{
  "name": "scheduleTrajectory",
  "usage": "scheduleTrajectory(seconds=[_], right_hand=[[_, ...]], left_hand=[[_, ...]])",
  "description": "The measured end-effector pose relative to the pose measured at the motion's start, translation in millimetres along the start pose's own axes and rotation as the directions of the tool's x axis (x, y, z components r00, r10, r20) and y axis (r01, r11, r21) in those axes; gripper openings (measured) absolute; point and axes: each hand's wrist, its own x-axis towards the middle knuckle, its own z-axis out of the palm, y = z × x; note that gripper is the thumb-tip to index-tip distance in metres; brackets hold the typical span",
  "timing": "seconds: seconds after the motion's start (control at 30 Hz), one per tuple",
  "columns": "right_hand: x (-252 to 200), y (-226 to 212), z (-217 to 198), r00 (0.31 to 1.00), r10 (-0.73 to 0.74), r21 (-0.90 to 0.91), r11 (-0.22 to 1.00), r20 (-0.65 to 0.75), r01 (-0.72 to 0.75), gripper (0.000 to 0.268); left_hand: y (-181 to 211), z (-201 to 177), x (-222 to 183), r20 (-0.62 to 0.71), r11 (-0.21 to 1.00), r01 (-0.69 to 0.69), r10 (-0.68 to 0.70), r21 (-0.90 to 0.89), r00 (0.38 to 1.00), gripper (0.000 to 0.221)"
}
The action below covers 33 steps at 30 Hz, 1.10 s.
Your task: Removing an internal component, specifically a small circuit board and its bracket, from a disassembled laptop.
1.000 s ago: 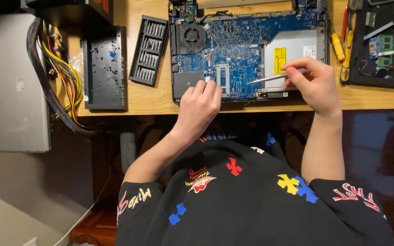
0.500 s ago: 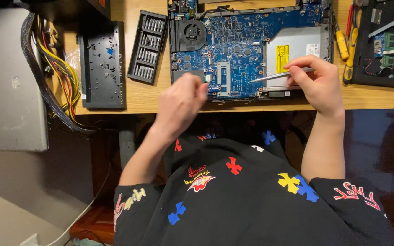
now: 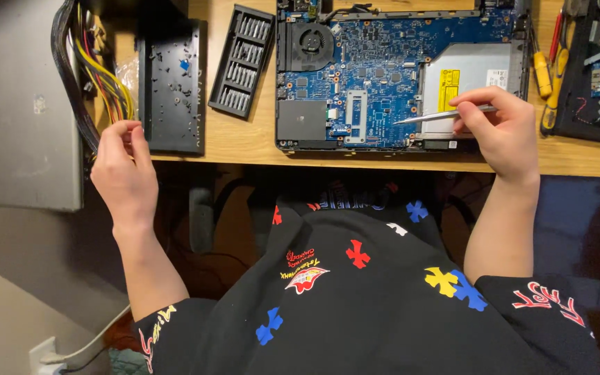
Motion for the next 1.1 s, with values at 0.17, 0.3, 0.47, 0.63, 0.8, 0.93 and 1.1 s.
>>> scheduleTrajectory(seconds=[0.17,0.3,0.47,0.63,0.8,0.93,1.1], right_hand=[[1,4,-2,1.0,0.025,0.011,1.0,-0.005,-0.025,0.01],[1,8,-4,1.0,-0.011,-0.008,1.0,-0.007,0.011,0.01],[-2,6,-5,0.999,-0.007,0.006,1.0,-0.031,0.008,0.011],[-2,18,-11,0.999,-0.032,0.01,0.999,0.001,0.032,0.012],[-2,25,-15,0.999,-0.039,-0.011,0.999,-0.005,0.039,0.009],[-3,24,-16,0.999,-0.009,-0.013,1.0,-0.047,0.009,0.009],[-3,19,-14,0.999,-0.014,-0.029,0.999,-0.036,0.013,0.009]], left_hand=[[-14,-6,5,-0.053,0.992,-0.026,0.032,0.121,0.998,0.005],[-19,-10,9,-0.041,0.978,-0.072,0.081,0.195,0.996,0.006],[-23,-2,14,-0.026,0.975,-0.084,0.091,0.206,0.996,0.007],[-30,-1,19,-0.037,0.98,-0.082,0.09,0.181,0.995,0.008],[-49,9,22,-0.048,0.974,-0.11,0.122,0.199,0.991,0.01],[-42,12,27,-0.022,0.97,-0.166,0.172,0.179,0.985,0.01],[-37,29,46,0.01,0.941,-0.296,0.299,0.165,0.954,0.01]])
